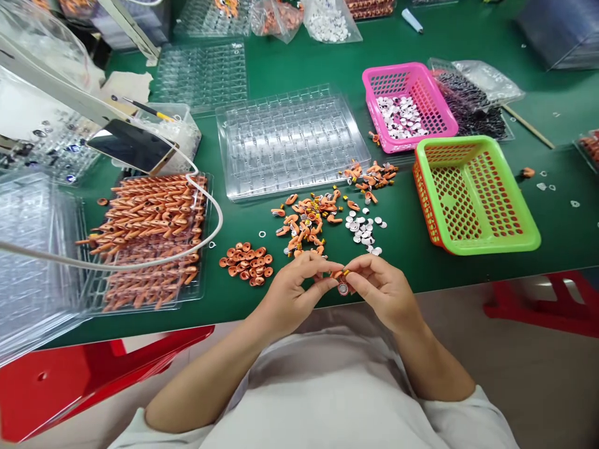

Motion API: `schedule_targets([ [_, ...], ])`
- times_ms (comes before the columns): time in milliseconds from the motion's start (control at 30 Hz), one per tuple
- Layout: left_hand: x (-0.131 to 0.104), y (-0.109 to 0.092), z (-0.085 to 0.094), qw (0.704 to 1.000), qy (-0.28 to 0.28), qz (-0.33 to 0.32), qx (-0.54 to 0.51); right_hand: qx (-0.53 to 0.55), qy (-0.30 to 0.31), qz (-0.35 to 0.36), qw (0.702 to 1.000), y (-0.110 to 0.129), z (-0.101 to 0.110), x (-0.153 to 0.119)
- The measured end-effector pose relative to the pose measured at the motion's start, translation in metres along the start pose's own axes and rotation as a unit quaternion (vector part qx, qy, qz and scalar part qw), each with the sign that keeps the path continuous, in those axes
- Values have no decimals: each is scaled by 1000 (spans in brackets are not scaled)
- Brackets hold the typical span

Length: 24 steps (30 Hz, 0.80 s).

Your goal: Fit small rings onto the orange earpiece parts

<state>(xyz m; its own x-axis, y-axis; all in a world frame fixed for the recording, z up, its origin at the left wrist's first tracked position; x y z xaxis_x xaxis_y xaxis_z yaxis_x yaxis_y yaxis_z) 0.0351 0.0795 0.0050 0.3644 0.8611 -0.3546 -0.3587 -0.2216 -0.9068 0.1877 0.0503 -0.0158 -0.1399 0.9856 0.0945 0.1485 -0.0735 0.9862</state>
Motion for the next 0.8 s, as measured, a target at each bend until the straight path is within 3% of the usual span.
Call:
schedule_targets([
  [100, 5, 11, -5, 991, 40, 67, -108, -21, -14, 11, 1000, 2, 1, -1],
  [200, 8, 18, -13, 963, 88, 131, -218, -129, -9, 74, 989, 12, 3, -1],
  [300, 9, 19, -17, 946, 103, 159, -262, -226, -2, 169, 959, 26, 2, -1],
  [433, 10, 19, -23, 919, 119, 163, -340, -268, -22, 250, 930, 34, -1, -6],
  [600, 11, 25, -28, 903, 95, 158, -388, -270, -72, 245, 929, 25, -6, -15],
  [800, 7, 21, -24, 935, 64, 122, -328, -260, -102, 212, 937, 24, -4, -18],
])
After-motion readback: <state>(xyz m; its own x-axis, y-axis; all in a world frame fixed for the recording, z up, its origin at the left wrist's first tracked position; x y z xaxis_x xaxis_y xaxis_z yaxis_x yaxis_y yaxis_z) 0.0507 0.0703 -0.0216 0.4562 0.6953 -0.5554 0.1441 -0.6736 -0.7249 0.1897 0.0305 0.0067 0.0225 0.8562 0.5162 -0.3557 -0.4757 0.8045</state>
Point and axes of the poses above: each hand's wrist, its own x-axis towards the middle knuckle, its own z-axis out of the back of the hand, y = z × x, the point moved 6 cm from there along x, towards the middle knuckle, and after that the axes turned 15 degrees about z, right-handed, at the moved point
